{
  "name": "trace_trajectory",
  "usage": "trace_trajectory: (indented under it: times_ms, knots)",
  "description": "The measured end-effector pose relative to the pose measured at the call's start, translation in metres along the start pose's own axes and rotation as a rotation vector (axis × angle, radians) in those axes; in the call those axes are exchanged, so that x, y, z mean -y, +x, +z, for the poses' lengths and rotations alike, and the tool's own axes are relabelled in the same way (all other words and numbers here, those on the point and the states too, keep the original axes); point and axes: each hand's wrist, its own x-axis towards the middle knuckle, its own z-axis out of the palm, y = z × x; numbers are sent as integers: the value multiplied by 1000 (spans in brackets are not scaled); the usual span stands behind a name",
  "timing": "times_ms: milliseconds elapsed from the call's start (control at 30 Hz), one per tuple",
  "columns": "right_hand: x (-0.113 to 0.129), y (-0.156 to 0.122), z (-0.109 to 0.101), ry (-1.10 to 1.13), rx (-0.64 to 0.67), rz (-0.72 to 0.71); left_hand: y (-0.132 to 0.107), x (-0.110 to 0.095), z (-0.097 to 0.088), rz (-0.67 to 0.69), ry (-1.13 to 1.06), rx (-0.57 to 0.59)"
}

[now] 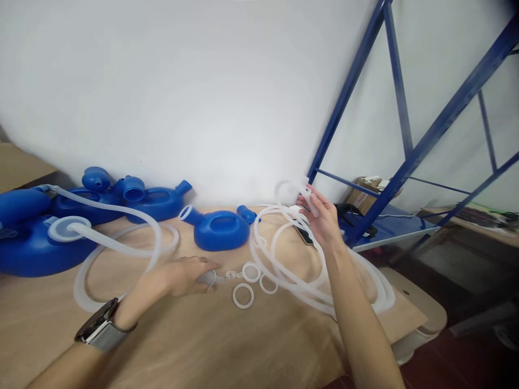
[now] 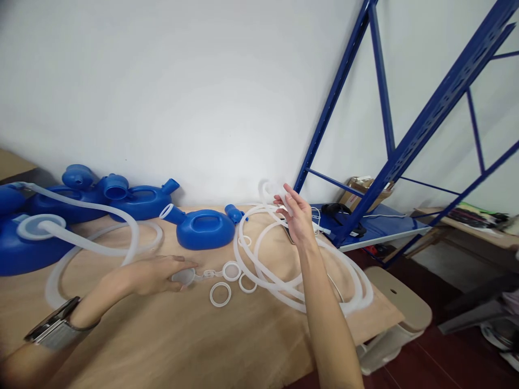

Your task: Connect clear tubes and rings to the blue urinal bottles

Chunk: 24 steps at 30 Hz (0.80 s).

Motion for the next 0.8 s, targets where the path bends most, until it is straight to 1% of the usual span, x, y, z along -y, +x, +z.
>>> trace_trajectory:
  times_ms: [67,100,133,200,267,333,400,433,467,533,567,667,733,800]
  knots:
    - [17,-3,10,14,66,-52,0,-2,-2,49,9,-58]
    - [24,-6,15,17,112,-77,0,-4,-2,78,4,-121]
    - [31,-11,19,23,170,-97,1,-6,-4,105,-9,-212]
    - [42,-22,28,37,334,-114,0,-11,-7,155,-68,-462]
    - [48,-33,38,42,552,-123,-2,-17,-11,200,-176,-711]
    - [50,-42,49,75,800,-163,-7,-23,-16,291,-290,-878]
    - [49,-48,62,135,1026,-238,-16,-28,-19,433,-355,-961]
    - [48,-49,68,157,1119,-281,-21,-30,-20,510,-368,-976]
    - [46,-50,74,162,1184,-316,-26,-32,-21,579,-369,-980]
    - [42,-50,83,128,1223,-342,-36,-38,-22,636,-349,-959]
    - [39,-50,86,115,1201,-339,-40,-41,-22,633,-332,-943]
    - [32,-52,91,122,1032,-252,-44,-49,-21,583,-291,-947]
    - [27,-54,95,150,913,-178,-41,-52,-20,545,-254,-1028]
    - [20,-54,99,163,844,-122,-35,-52,-19,500,-209,-1160]
